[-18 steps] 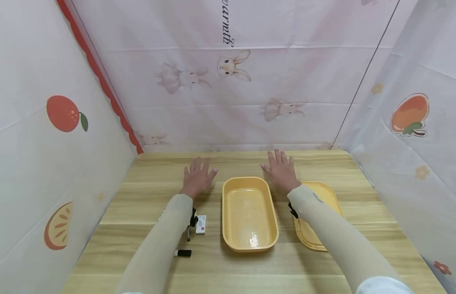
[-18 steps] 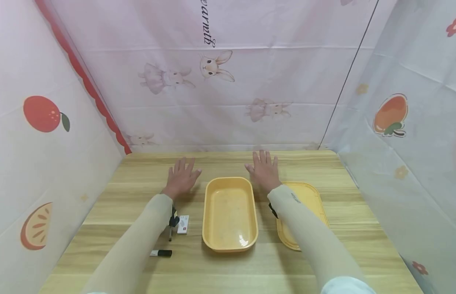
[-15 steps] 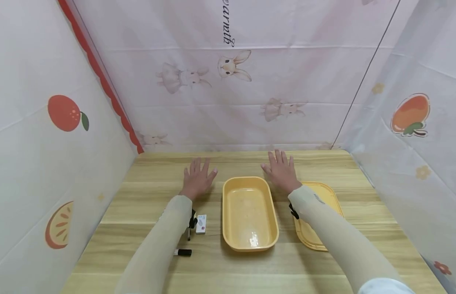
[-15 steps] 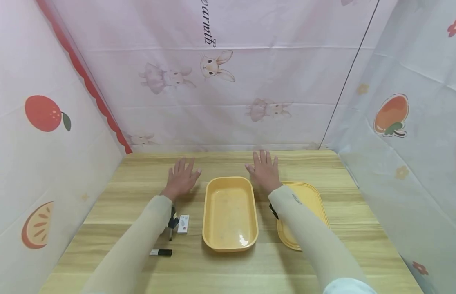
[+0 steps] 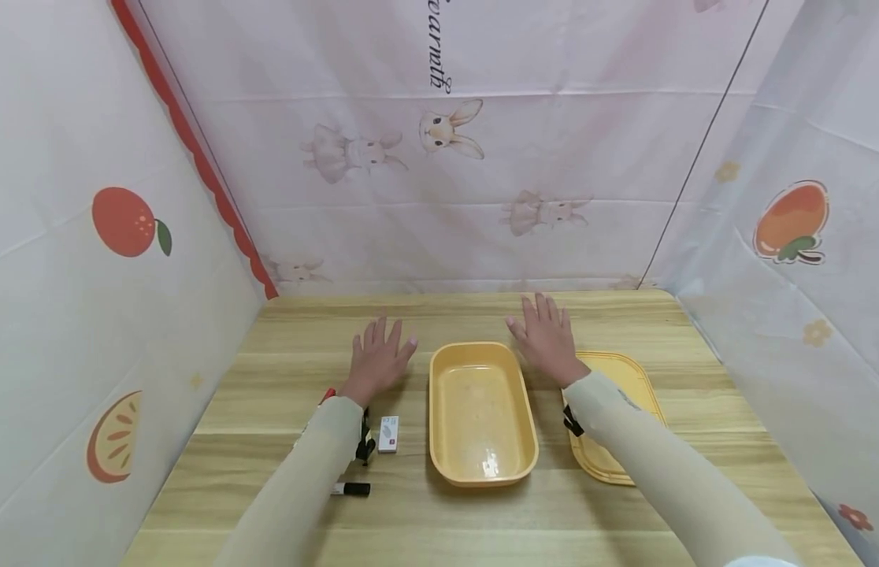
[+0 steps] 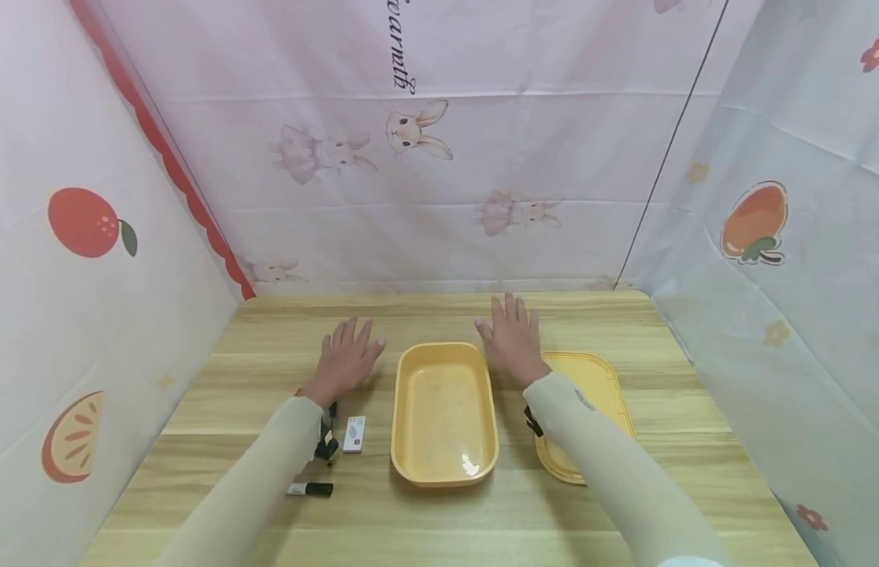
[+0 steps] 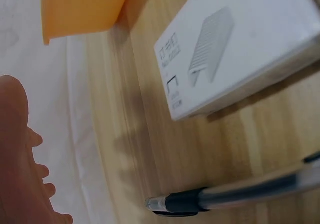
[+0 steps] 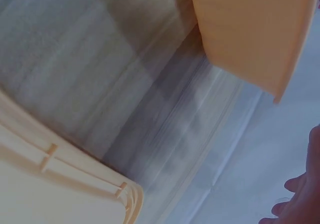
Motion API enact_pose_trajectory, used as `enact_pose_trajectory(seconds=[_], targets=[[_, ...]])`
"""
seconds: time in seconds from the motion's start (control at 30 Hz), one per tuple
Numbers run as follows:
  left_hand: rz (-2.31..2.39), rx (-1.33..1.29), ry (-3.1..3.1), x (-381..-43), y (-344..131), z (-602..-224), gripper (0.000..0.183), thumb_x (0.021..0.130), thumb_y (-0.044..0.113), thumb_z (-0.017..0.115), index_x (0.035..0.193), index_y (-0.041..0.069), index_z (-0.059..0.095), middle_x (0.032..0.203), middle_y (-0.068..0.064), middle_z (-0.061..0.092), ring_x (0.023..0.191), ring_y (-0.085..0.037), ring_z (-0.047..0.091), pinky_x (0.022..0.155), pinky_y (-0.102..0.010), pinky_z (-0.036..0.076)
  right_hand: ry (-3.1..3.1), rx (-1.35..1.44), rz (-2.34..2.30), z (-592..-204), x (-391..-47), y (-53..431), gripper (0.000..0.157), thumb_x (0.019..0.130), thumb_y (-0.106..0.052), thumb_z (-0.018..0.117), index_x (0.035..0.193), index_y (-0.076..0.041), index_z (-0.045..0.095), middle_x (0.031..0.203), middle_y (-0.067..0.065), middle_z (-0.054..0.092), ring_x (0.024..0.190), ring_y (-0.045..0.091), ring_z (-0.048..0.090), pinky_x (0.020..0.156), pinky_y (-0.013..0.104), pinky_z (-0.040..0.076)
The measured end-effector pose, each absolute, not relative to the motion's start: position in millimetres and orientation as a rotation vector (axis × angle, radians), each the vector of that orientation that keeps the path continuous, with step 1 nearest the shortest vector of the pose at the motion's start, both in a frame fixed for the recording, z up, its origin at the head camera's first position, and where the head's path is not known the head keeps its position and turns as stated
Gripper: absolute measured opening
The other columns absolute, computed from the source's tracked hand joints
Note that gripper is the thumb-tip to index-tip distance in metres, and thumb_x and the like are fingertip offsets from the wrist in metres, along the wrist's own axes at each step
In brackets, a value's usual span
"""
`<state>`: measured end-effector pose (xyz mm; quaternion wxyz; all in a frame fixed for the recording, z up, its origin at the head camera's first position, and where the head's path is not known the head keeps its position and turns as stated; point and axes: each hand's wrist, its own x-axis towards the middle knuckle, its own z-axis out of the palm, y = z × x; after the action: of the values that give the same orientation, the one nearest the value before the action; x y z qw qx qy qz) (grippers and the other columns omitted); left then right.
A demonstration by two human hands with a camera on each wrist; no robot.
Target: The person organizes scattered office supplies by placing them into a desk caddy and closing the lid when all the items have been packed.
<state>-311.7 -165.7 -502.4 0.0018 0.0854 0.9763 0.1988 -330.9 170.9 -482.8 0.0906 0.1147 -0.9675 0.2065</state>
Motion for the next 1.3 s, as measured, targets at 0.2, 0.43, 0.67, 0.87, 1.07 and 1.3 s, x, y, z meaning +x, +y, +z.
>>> enact_pose_trajectory(seconds=[0.2,0.43,0.67,0.87,1.07,1.3], targets=[[0.619,0.295,3.084,-297,-164,-501,0.077,0.104,0.062,0.021,0.162,0.012,0.018,0.169,-0.017,0.0,0.155,-0.041,-0.002,0.12,-0.067,-0.001,-2.893,0.279,0.65,-482,-312,170,0.071,0.107,-0.052,0.029,0.159,-0.004,0.023,0.166,0.024,0.013,0.153,0.045,0.008,0.12,0.066,0.003],[0.634,0.278,3.075,-281,-166,-501,0.075,0.105,0.061,0.022,0.163,0.015,0.014,0.169,-0.017,-0.001,0.155,-0.041,-0.002,0.121,-0.066,-0.002,-2.876,0.223,0.703,-487,-284,165,0.07,0.107,-0.05,0.035,0.158,-0.003,0.026,0.164,0.024,0.017,0.152,0.045,0.013,0.12,0.066,0.007],[0.646,0.26,3.086,-265,-168,-510,0.073,0.105,0.059,0.025,0.163,0.015,0.017,0.17,-0.016,0.001,0.155,-0.04,0.001,0.121,-0.067,0.002,-2.882,0.194,0.763,-493,-250,165,0.071,0.106,-0.051,0.034,0.157,-0.001,0.027,0.164,0.026,0.018,0.151,0.045,0.014,0.12,0.065,0.009],[0.655,0.255,3.092,-258,-168,-522,0.074,0.105,0.06,0.025,0.162,0.015,0.019,0.169,-0.016,0.003,0.155,-0.041,0.003,0.12,-0.068,0.005,-2.891,0.156,0.803,-497,-221,163,0.069,0.106,-0.047,0.04,0.156,-0.002,0.03,0.163,0.026,0.02,0.151,0.045,0.016,0.12,0.064,0.01],[0.679,0.223,3.098,-249,-171,-524,0.079,0.102,0.067,0.02,0.162,0.016,0.021,0.17,-0.015,0.004,0.155,-0.039,0.002,0.121,-0.066,0.004,-2.902,0.198,0.792,-500,-202,158,0.069,0.105,-0.048,0.041,0.156,-0.003,0.031,0.163,0.026,0.021,0.152,0.044,0.015,0.12,0.066,0.008],[0.676,0.25,3.136,-242,-175,-524,0.081,0.101,0.069,0.016,0.162,0.016,0.02,0.169,-0.017,0.007,0.154,-0.043,0.007,0.12,-0.068,0.007,-2.893,0.22,0.781,-507,-183,157,0.067,0.105,-0.046,0.044,0.154,-0.002,0.035,0.16,0.027,0.026,0.15,0.045,0.018,0.117,0.067,0.009]])
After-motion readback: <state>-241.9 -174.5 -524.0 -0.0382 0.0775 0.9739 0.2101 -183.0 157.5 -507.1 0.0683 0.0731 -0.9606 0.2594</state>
